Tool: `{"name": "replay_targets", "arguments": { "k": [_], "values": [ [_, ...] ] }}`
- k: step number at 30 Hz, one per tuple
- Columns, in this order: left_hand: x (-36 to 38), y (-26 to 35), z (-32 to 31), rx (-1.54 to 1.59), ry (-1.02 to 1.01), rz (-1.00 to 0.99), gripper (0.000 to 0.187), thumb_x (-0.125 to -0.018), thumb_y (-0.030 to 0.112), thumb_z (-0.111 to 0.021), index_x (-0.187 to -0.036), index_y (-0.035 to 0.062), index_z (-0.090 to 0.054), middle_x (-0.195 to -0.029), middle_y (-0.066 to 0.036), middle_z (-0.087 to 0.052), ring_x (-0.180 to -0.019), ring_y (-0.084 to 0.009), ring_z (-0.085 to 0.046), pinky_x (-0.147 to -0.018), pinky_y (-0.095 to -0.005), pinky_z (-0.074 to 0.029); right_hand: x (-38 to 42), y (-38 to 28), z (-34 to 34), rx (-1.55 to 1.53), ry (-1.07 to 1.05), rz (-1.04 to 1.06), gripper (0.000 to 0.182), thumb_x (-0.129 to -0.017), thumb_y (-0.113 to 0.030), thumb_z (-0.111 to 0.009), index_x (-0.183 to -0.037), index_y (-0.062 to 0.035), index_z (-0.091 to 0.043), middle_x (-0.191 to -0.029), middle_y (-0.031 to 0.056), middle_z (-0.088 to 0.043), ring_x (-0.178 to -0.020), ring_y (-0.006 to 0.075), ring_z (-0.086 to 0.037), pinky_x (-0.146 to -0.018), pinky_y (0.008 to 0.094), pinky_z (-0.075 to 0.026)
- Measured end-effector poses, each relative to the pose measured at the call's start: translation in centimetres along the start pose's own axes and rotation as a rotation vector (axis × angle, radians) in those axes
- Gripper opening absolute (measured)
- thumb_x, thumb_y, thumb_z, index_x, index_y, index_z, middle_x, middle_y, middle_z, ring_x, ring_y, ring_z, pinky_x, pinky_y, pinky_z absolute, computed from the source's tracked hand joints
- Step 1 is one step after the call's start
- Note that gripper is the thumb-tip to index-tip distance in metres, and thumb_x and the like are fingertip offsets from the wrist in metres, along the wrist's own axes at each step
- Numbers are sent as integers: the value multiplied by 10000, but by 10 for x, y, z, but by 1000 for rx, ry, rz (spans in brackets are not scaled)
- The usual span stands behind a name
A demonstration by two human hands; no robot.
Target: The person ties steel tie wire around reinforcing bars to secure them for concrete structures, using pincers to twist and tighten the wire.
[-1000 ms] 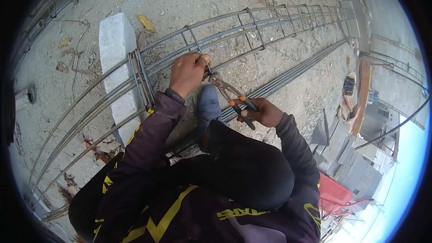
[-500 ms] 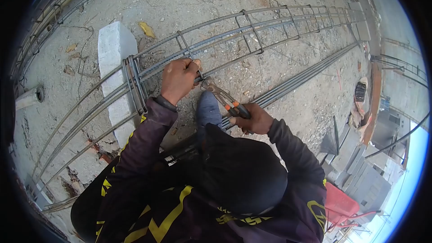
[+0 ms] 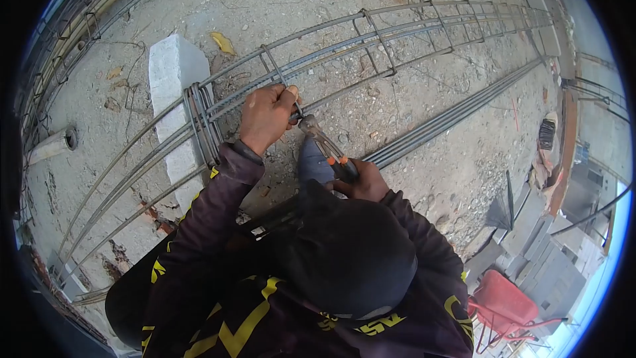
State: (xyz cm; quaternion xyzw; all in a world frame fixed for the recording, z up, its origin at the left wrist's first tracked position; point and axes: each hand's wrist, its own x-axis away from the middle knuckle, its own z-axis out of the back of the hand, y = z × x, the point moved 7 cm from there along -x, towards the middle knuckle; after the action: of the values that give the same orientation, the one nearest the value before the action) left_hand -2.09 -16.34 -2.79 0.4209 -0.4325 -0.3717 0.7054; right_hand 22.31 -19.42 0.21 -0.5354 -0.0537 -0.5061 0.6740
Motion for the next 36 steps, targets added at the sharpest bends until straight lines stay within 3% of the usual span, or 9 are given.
{"name": "replay_targets", "arguments": {
  "k": [5, 8, 13, 16, 19, 21, 26, 31, 36],
  "values": [
    [3, 8, 2, -24, -7, 4, 328, -908, 257, -588, -759, -22, -676, -727, -242, -641, -709, -441, -622, -665, -493, -479, 2, 1, 26, -369, -710, -378, 268, -767, -166, -793, -894, -8, -617, -745, 16, -613, -642, 107, -570, -549, 247, -462],
    [1, 15, 9, -66, 0, -17, 331, -903, 262, -591, -760, -25, -670, -728, -244, -638, -720, -447, -623, -667, -498, -480, -2, -4, 37, -91, -436, -151, 324, -775, -194, -768, -1000, -21, -611, -877, 50, -632, -670, 123, -599, -566, 259, -482],
    [6, 28, 16, -144, -8, -23, 346, -893, 272, -611, -718, -23, -656, -706, -233, -636, -719, -438, -627, -664, -502, -491, 39, -99, 83, 884, 421, 429, 569, -725, -178, -722, -1254, -31, -573, -1040, 157, -631, -928, 334, -632, -786, 423, -520],
    [14, 37, 24, -263, 100, -205, 274, -908, 258, -631, -796, 13, -681, -698, -169, -675, -606, -372, -621, -606, -448, -505, 42, -89, 72, 910, 330, 372, 540, -780, -190, -704, -1272, -14, -568, -1094, 164, -626, -928, 334, -647, -760, 442, -528],
    [35, 65, 35, -383, -17, -252, 191, -853, 146, -673, -1000, 26, -656, -986, -182, -703, -794, -357, -663, -705, -465, -523, 32, -74, 69, 614, 123, 177, 459, -871, -262, -707, -1217, 15, -589, -929, 173, -658, -754, 326, -655, -651, 419, -512],
    [56, 93, 33, -451, -195, -516, 492, -783, 53, -690, -1257, 52, -555, -1287, -188, -600, -1152, -361, -596, -913, -449, -507, 24, -73, 62, 470, -69, -48, 378, -916, -297, -705, -1112, 17, -627, -713, 115, -641, -602, 234, -608, -583, 364, -482],
    [104, 101, -27, -285, -294, -937, 604, -875, 102, -573, -1458, 106, -417, -1415, -166, -508, -1420, -332, -376, -1200, -536, -236, 24, -47, 49, -170, -342, -499, 269, -924, -202, -697, -1079, 7, -629, -769, 31, -634, -684, 120, -596, -587, 304, -478],
    [98, 104, -74, -608, -234, -977, 320, -898, 132, -537, -1210, 87, -591, -1108, -99, -624, -1182, -280, -576, -1206, -590, -180, 29, -32, 39, -768, -635, -678, 180, -865, -71, -719, -988, -7, -605, -775, 56, -576, -679, 114, -579, -565, 249, -518],
    [87, 98, -86, -505, -111, -985, 146, -890, 126, -530, -832, 54, -643, -751, -53, -608, -783, -220, -667, -1210, -584, -159, 29, -43, 55, -489, -584, -655, 236, -825, -119, -776, -915, 12, -601, -762, 70, -620, -666, 156, -647, -484, 288, -522]
  ]
}}
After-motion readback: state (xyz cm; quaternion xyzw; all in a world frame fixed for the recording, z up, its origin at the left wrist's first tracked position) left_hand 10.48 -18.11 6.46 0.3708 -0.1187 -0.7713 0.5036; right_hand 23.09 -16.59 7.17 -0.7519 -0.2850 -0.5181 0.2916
